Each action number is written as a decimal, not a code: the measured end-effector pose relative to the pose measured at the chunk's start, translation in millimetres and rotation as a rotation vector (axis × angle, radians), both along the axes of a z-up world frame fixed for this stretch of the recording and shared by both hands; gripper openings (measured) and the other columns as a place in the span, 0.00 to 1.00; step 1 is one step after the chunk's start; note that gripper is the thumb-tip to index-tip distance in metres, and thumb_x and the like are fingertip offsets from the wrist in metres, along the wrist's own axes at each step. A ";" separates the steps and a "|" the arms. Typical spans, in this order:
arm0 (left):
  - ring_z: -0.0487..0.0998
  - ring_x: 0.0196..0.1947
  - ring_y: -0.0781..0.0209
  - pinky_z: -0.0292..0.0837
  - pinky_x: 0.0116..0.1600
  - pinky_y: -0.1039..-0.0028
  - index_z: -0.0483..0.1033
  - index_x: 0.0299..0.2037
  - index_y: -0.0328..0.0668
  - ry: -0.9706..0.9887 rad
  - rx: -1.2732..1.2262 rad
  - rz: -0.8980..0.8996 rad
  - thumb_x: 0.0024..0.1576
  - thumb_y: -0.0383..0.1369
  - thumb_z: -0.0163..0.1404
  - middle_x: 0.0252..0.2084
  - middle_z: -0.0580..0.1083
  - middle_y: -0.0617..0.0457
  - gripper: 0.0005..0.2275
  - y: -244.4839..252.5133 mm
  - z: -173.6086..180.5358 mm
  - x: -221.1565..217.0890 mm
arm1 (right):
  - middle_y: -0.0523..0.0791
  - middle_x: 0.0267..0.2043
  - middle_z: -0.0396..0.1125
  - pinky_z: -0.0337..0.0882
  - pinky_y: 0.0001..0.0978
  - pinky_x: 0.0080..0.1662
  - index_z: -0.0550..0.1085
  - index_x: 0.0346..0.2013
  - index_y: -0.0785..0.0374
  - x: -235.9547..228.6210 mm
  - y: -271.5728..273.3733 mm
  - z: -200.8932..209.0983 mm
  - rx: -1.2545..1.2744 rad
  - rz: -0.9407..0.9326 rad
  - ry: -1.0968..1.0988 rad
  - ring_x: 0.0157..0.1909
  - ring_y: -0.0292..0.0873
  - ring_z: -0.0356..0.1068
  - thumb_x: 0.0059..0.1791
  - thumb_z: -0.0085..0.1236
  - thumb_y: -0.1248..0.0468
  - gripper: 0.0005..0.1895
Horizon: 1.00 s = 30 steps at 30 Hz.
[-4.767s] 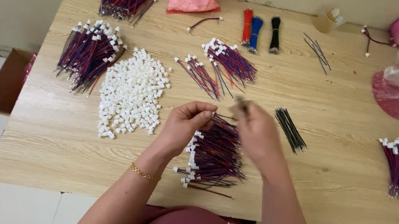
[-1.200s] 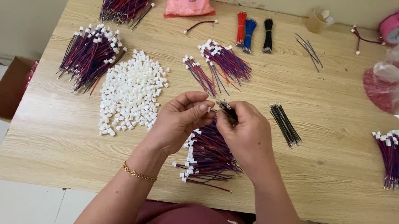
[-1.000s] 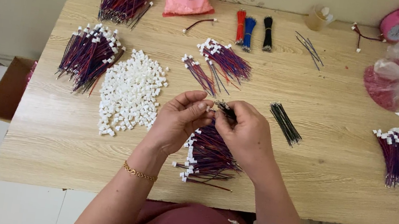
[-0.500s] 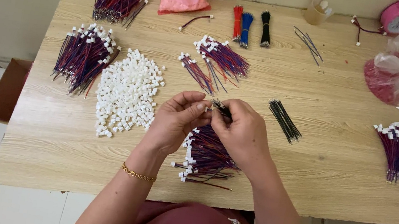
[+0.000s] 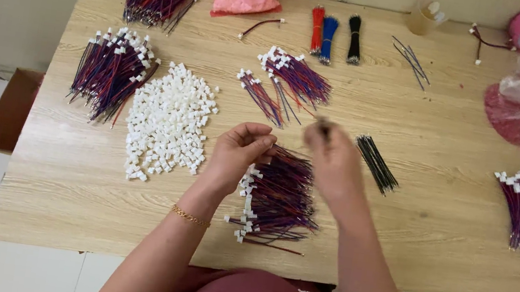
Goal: The person assembles wire harnesses by inserting small white plastic connectors onto the ends of thin, colored wires. They pick up individual wires from a pile on the table, slide the connectors onto the wire ends, and place the finished pieces into a growing stack. The process is repeated continuously throughout the video.
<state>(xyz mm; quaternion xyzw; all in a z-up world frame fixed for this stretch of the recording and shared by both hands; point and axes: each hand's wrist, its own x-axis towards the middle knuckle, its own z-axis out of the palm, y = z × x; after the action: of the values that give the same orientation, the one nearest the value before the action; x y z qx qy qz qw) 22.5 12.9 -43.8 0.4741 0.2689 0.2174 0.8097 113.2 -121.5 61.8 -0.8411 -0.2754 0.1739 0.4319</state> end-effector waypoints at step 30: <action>0.78 0.36 0.57 0.73 0.38 0.68 0.79 0.34 0.66 0.509 1.900 -0.193 0.56 0.37 0.47 0.32 0.75 0.61 0.07 128.2 -71.5 145.0 | 0.44 0.19 0.63 0.65 0.29 0.29 0.72 0.30 0.62 70.7 10.6 -63.1 0.327 0.023 0.112 0.22 0.37 0.61 0.53 0.53 0.61 0.10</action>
<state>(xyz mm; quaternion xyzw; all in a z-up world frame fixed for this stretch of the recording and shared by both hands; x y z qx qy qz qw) 167.4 141.1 -115.4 0.9795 0.1090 0.1674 0.0246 183.9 -111.0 -1.3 -0.7453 -0.2849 0.1782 0.5758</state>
